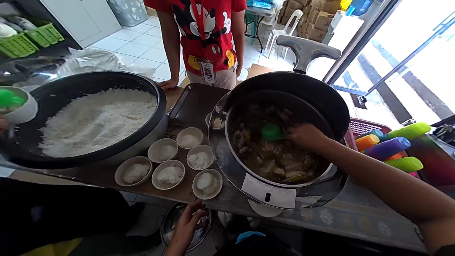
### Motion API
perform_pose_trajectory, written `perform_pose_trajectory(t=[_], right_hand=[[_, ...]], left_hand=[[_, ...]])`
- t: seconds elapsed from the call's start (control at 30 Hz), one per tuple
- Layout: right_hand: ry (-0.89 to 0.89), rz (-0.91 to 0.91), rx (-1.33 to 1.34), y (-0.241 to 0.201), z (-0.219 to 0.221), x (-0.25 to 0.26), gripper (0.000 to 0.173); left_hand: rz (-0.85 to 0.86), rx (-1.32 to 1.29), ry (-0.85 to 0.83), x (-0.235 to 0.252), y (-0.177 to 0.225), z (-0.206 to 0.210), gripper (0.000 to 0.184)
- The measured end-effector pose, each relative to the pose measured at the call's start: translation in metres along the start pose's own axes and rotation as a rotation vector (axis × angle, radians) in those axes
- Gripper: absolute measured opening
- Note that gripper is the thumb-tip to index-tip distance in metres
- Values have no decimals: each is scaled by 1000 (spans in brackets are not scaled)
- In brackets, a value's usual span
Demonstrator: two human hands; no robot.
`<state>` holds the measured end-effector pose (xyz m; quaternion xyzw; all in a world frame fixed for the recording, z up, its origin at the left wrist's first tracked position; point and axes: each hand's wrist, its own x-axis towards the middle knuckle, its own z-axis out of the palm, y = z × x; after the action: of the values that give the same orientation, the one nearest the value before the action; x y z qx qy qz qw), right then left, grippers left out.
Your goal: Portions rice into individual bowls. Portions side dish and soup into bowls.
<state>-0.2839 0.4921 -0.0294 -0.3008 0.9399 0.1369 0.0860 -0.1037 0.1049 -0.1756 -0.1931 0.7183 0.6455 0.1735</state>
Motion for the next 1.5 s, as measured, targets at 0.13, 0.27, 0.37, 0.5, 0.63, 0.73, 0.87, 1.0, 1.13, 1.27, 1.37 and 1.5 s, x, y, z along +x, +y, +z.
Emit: perform_pose_trajectory(t=[0.13,0.27,0.37,0.5,0.63,0.73,0.87,1.0,1.13,1.27,1.37,1.5], right_hand=[[-32,-4,-35,10,-4,-35,25],[50,98,40,16,-40,-35,33],[317,20,25,7,-52,2,35],[421,-171,25,-25,-39,66,26],[100,-213,-30,-39,-24,71,26],[-15,-166,-91,-25,-17,38,25],[-42,-20,-4,2,-19,-18,28],[271,23,47,14,-44,-50,37],[498,-153,44,-28,-40,-26,33],[576,-295,-63,-50,-19,25,32],[327,-336,-55,-44,-16,28,31],[239,-255,-55,-6,-19,-10,28]], left_hand=[[-43,-11,-5,4,-14,-5,38],[-72,-18,-5,2,-19,-10,37],[-75,-15,-3,1,-17,-11,37],[-56,-14,14,0,-16,-12,37],[-71,-19,15,-1,-18,-15,38],[-77,-29,23,1,-20,-17,37],[-113,-38,59,9,-23,-23,37],[-198,-71,115,22,-21,-20,40],[-239,-159,162,37,-19,-10,46],[-226,-218,211,45,-16,0,50],[-235,-225,214,47,-14,5,52],[-225,-238,210,51,-18,9,53]])
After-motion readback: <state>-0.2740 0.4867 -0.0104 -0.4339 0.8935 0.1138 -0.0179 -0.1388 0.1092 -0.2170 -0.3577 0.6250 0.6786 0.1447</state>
